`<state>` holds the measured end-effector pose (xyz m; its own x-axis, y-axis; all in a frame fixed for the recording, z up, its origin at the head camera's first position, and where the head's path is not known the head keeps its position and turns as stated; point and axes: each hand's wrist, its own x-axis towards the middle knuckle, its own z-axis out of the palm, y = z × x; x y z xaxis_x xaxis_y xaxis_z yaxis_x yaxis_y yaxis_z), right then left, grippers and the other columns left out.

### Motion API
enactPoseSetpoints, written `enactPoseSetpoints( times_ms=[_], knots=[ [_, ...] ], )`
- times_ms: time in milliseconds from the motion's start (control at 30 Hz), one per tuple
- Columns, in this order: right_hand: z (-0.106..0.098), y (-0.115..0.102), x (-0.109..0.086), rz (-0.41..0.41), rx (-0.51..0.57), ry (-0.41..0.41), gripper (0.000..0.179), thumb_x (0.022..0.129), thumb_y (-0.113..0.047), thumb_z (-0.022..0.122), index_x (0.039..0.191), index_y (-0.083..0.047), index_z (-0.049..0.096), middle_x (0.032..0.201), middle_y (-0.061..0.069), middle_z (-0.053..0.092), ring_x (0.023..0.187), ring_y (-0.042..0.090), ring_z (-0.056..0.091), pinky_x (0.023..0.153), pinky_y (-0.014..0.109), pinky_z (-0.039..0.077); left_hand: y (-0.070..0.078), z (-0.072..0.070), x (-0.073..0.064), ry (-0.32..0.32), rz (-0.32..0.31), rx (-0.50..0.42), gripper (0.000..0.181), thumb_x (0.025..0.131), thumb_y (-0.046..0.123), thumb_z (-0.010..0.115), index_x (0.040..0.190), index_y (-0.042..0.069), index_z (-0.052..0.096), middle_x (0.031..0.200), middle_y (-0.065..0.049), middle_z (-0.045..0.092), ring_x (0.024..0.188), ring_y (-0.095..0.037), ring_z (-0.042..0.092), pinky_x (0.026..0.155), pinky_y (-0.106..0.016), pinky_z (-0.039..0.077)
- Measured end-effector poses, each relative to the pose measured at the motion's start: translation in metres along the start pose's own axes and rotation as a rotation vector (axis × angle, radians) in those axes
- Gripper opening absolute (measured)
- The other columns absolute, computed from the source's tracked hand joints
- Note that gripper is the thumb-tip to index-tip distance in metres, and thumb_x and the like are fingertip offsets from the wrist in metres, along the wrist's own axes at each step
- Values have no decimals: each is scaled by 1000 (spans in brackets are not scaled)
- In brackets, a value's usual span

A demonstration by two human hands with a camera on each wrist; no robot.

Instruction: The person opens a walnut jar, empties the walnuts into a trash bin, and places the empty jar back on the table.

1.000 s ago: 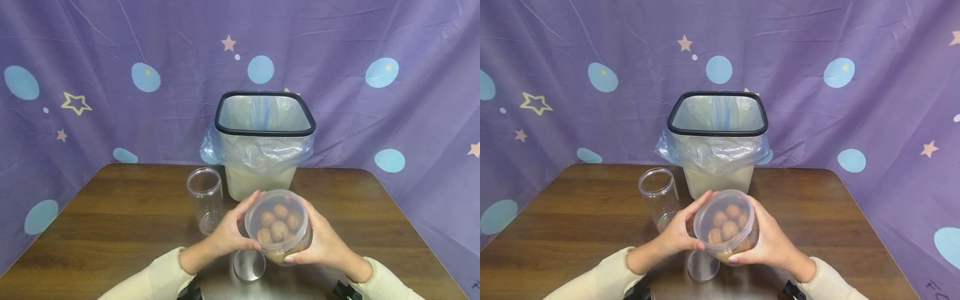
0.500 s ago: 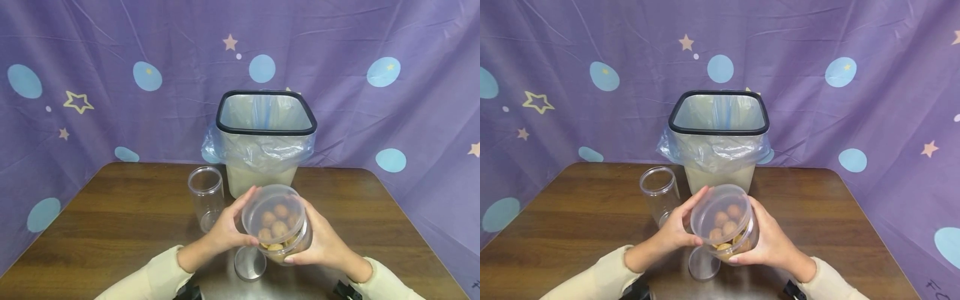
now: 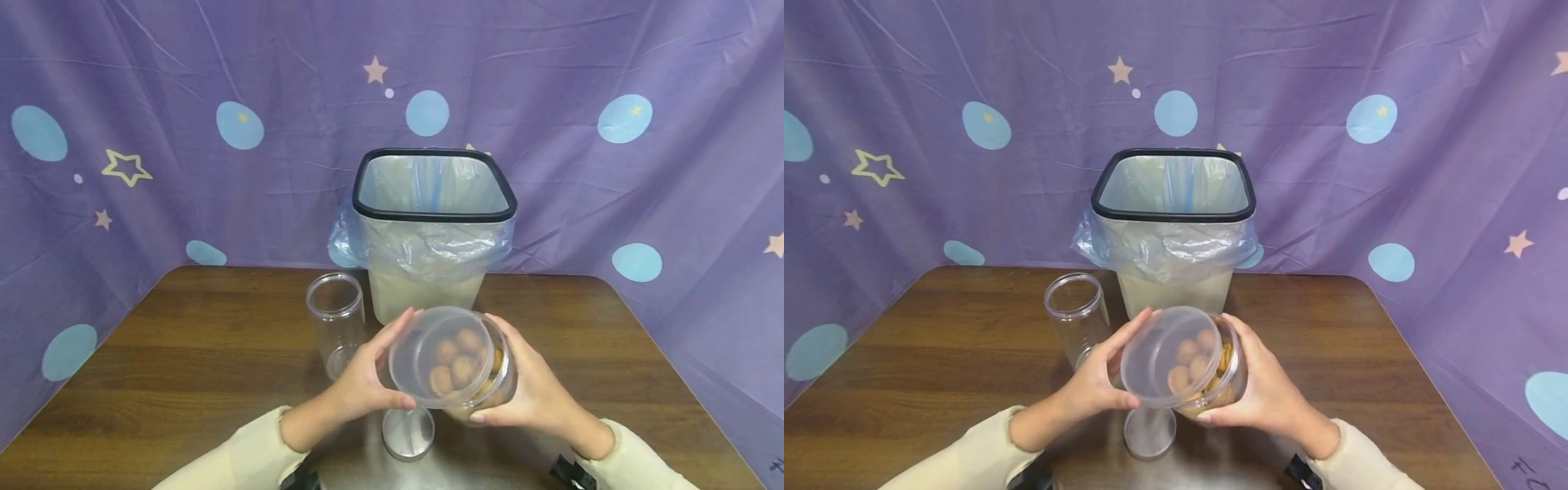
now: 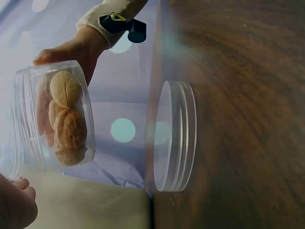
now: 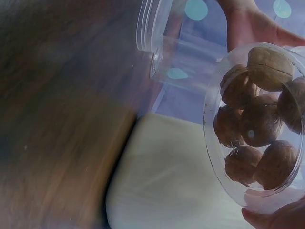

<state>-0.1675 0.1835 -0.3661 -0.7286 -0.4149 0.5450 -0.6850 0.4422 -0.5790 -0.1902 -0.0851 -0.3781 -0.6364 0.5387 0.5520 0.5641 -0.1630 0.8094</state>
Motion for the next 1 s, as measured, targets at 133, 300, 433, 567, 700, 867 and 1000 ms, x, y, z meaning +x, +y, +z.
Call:
enactPoseSetpoints(
  times_ms=[133, 300, 433, 567, 700, 867, 1000],
  knots=[
    [-3, 3, 0, 3, -7, 6, 121, 46, -36, 94, 145, -7, 29, 139, 9, 46, 122, 14, 46, 102, 15, 31, -1, -2, -3, -10, 11, -2, 109, 72, 48, 77, 148, -3, 16, 151, -22, 27, 140, -20, 27, 113, -24, 21],
    [-4, 10, -1, -55, 0, 51, 122, 45, -35, 94, 144, -2, 30, 136, 16, 48, 121, 13, 46, 103, 12, 29, -2, -4, -8, -12, 2, 4, 107, 73, 46, 77, 149, -1, 17, 151, -20, 27, 139, -18, 28, 112, -24, 23],
    [-6, 13, -1, -94, -13, 83, 123, 44, -36, 94, 143, 1, 31, 133, 17, 50, 118, 12, 48, 101, 11, 30, -3, -5, -11, -21, 3, -6, 105, 74, 42, 78, 149, 0, 18, 151, -21, 27, 139, -18, 28, 112, -24, 23],
    [-11, 11, 0, -66, -34, 77, 123, 44, -33, 94, 143, 0, 30, 133, 16, 50, 116, 13, 49, 100, 11, 31, -2, -7, -14, -33, -1, -15, 105, 74, 41, 78, 149, -1, 17, 151, -21, 26, 139, -19, 28, 112, -24, 22],
    [-14, 13, -1, -20, -69, 71, 123, 43, -29, 95, 144, -2, 29, 132, 14, 50, 114, 13, 49, 97, 10, 33, -2, -7, -16, -46, 1, -3, 105, 74, 45, 77, 149, 0, 18, 151, -20, 27, 139, -20, 28, 112, -25, 22],
    [-20, 15, 2, 4, -86, 81, 124, 41, -25, 96, 144, -4, 30, 133, 13, 50, 115, 12, 48, 98, 11, 33, -2, -7, -18, -68, -3, 8, 107, 73, 48, 76, 149, 1, 18, 151, -18, 28, 139, -21, 29, 113, -26, 21],
    [-25, 16, 2, -12, -80, 119, 126, 38, -24, 96, 145, -5, 30, 132, 16, 50, 115, 10, 48, 97, 10, 33, 0, -6, -19, -98, -7, 21, 109, 72, 50, 76, 149, 0, 17, 151, -16, 29, 139, -22, 29, 113, -27, 21]
  ],
)
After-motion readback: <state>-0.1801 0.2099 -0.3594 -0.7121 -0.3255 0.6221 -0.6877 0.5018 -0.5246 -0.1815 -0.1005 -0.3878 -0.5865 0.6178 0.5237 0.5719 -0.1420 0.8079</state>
